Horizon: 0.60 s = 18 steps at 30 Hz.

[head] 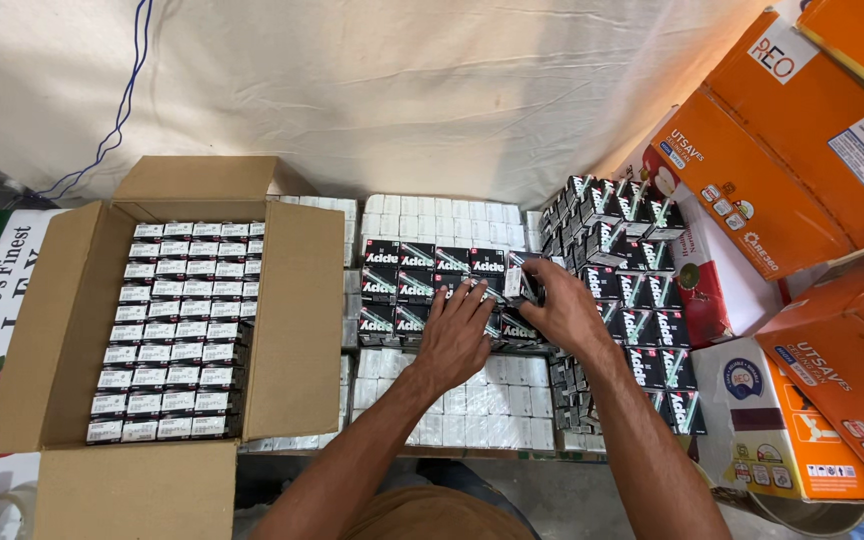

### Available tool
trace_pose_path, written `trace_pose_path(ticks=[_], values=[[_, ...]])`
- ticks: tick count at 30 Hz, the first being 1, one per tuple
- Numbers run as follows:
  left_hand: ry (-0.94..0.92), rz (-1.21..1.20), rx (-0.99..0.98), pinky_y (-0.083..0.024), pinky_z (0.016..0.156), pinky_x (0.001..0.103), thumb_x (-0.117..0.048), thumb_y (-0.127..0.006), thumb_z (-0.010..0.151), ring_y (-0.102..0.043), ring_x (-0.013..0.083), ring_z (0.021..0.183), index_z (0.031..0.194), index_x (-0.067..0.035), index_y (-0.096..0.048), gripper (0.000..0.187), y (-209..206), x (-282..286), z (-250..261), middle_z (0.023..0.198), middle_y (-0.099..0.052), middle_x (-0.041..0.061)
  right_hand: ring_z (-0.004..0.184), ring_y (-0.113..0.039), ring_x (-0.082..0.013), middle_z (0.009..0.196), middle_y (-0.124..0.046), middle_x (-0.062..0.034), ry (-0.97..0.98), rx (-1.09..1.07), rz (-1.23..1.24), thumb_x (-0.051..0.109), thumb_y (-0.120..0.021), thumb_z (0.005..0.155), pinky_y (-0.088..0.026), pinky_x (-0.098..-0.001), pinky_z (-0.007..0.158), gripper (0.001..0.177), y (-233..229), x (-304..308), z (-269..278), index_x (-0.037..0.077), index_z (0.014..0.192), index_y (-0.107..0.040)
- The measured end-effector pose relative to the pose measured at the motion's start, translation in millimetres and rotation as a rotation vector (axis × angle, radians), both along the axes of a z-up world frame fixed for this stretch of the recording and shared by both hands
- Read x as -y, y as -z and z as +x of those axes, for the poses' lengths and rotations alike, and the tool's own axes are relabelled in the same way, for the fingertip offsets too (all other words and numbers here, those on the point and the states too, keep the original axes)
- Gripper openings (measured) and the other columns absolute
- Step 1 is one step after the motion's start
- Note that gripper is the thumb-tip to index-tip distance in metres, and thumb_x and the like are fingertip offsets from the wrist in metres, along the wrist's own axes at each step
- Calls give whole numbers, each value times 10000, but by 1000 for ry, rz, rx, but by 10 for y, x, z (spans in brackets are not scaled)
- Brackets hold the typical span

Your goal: The person repeatedly picks small black and white boxes from a larger cardboard box and places them into a neat stack on a white surface. The person handles the boxes one at a time, aligning them in rows to form a growing pile.

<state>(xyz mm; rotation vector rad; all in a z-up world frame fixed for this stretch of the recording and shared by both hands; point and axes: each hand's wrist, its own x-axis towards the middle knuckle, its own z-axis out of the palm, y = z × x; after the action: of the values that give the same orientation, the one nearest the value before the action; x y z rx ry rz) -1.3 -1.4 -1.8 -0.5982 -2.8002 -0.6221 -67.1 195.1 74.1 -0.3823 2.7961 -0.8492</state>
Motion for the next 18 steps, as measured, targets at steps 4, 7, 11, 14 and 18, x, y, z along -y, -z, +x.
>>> trace_pose_path(ticks=[4, 7, 11, 14, 18], values=[[-4, -11, 4, -227, 1189, 610, -198, -624, 868, -366, 377, 1470, 1417, -56, -537, 574, 0, 12, -5, 1538, -453, 165, 1189, -656, -450, 1273, -676, -156, -34, 8, 31, 129, -706, 774, -545, -603, 965, 622, 69, 18, -15, 163, 1384, -593], [-6, -23, -10, -234, 1191, 595, -204, -639, 859, -392, 363, 1455, 1400, -58, -554, 567, -1, 20, -2, 1527, -470, 154, 1177, -650, -464, 1276, -654, -155, -64, -47, 23, 105, -686, 765, -552, -608, 946, 621, 162, -26, -60, 158, 1377, -596], [-7, -18, -18, -230, 1195, 593, -209, -630, 871, -384, 358, 1464, 1405, -60, -551, 560, 22, 21, -8, 1539, -462, 149, 1188, -638, -473, 1281, -643, -165, -82, -71, 36, 85, -664, 776, -556, -612, 941, 612, 161, -20, -30, 138, 1383, -601], [-3, -7, -7, -226, 1195, 600, -208, -623, 878, -384, 363, 1463, 1406, -57, -550, 554, 0, 18, -7, 1540, -462, 155, 1193, -646, -441, 1274, -644, -136, -103, -108, 101, 98, -679, 773, -563, -585, 944, 602, 170, 4, -21, 154, 1370, -622], [0, -6, -10, -223, 1190, 610, -218, -624, 872, -384, 361, 1464, 1400, -59, -560, 554, -10, 27, -5, 1544, -461, 149, 1277, -589, -354, 1330, -614, -45, -108, -138, 184, 157, -694, 793, -515, -544, 1005, 622, 370, -19, -20, 232, 1406, -621]])
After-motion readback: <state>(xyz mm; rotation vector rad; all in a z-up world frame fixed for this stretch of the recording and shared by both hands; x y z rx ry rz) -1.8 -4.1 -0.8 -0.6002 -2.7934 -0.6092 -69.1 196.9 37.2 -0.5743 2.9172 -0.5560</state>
